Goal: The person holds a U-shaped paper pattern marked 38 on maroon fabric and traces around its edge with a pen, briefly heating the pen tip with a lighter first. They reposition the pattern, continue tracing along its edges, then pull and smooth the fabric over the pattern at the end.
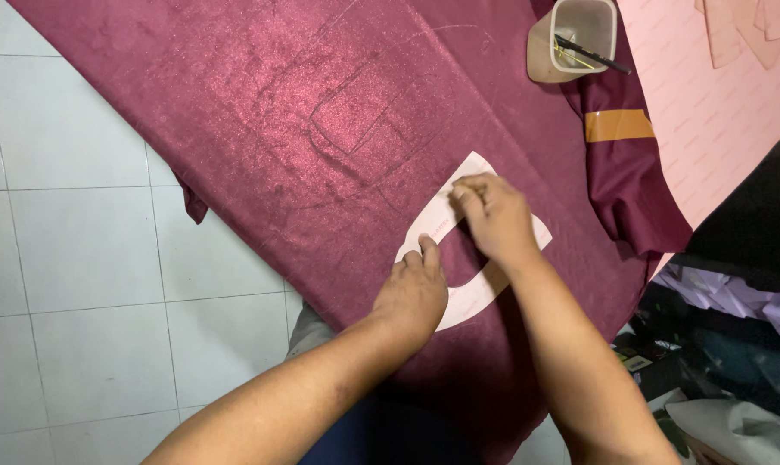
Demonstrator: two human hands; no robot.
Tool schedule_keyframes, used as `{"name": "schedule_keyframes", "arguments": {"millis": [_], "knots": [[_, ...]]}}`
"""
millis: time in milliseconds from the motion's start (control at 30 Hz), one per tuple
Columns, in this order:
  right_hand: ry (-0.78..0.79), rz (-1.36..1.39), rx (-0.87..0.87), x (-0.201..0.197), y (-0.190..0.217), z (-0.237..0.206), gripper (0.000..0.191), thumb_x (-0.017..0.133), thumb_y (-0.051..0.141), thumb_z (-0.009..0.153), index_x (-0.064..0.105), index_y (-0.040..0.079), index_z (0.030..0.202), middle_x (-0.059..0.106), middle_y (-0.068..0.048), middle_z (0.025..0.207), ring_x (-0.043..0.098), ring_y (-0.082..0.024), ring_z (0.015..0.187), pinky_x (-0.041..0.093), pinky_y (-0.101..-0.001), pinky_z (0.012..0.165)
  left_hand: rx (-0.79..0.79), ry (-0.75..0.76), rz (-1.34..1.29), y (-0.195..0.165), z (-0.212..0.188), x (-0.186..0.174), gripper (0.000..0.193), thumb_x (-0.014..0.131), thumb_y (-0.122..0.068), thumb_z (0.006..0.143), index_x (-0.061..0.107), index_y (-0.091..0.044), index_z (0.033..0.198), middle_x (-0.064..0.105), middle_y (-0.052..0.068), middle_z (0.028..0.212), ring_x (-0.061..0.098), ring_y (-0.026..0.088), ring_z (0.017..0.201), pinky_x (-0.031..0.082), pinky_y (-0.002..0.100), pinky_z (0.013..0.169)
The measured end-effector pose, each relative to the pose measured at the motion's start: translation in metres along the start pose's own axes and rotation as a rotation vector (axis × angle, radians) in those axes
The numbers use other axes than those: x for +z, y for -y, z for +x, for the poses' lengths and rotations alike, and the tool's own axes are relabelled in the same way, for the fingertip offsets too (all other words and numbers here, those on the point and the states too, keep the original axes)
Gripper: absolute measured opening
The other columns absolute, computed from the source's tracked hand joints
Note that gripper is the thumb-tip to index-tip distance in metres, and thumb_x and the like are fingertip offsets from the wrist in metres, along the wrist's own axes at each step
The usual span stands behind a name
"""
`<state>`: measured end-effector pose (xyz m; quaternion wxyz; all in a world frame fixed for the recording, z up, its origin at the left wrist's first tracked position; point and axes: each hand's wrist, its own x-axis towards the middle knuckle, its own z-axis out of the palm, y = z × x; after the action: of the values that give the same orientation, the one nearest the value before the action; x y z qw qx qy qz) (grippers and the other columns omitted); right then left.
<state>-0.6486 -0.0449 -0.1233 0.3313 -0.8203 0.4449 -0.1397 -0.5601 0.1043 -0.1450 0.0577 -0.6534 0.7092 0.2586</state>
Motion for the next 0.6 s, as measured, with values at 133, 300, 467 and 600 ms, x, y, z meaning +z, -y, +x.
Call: {"name": "schedule_keyframes", "arguments": {"millis": [133,300,467,600], "knots": [[-0.138,0.006,0.121,-0.012,-0.013,0.021,0.018,0.065,0.019,0.100,0.074,0.003,0.104,0.074,-0.009,0.098,0.075,-0.020,0.087,0.057,-0.0329,0.080,0.001,0.089,-0.113,0.008,0.003,-0.020,0.033,0.057,-0.007,0.094,0.059,0.006,0.125,0.028,0.031,0.156,0.060,0.033,0.106,0.054,0.040,0.094],[0.052,0.036,-0.059,-0.001,-0.009,0.000,0.017,0.066,0.017,0.099,0.075,0.003,0.102,0.076,-0.009,0.097,0.074,-0.021,0.087,0.057,-0.0329,0.080,0.014,0.181,-0.100,0.016,0.011,-0.040,0.055,0.061,-0.004,0.090,0.042,0.006,0.140,0.015,0.028,0.164,0.061,0.031,0.107,0.056,0.038,0.091],[-0.134,-0.020,0.116,-0.009,-0.025,0.027,0.018,0.066,0.018,0.098,0.076,0.004,0.104,0.076,-0.010,0.096,0.074,-0.021,0.086,0.056,-0.0325,0.079,0.023,0.227,-0.032,0.017,0.017,-0.045,0.078,0.062,-0.001,0.089,0.023,0.007,0.156,0.002,0.030,0.167,0.063,0.029,0.105,0.058,0.037,0.089],[-0.140,-0.023,0.048,-0.012,-0.033,0.032,0.016,0.067,0.017,0.099,0.076,0.003,0.103,0.076,-0.012,0.098,0.074,-0.022,0.087,0.056,-0.0336,0.080,0.035,0.257,-0.026,0.018,0.019,-0.047,0.081,0.063,-0.002,0.089,0.020,0.008,0.157,0.000,0.030,0.167,0.063,0.030,0.107,0.058,0.038,0.089]]}}
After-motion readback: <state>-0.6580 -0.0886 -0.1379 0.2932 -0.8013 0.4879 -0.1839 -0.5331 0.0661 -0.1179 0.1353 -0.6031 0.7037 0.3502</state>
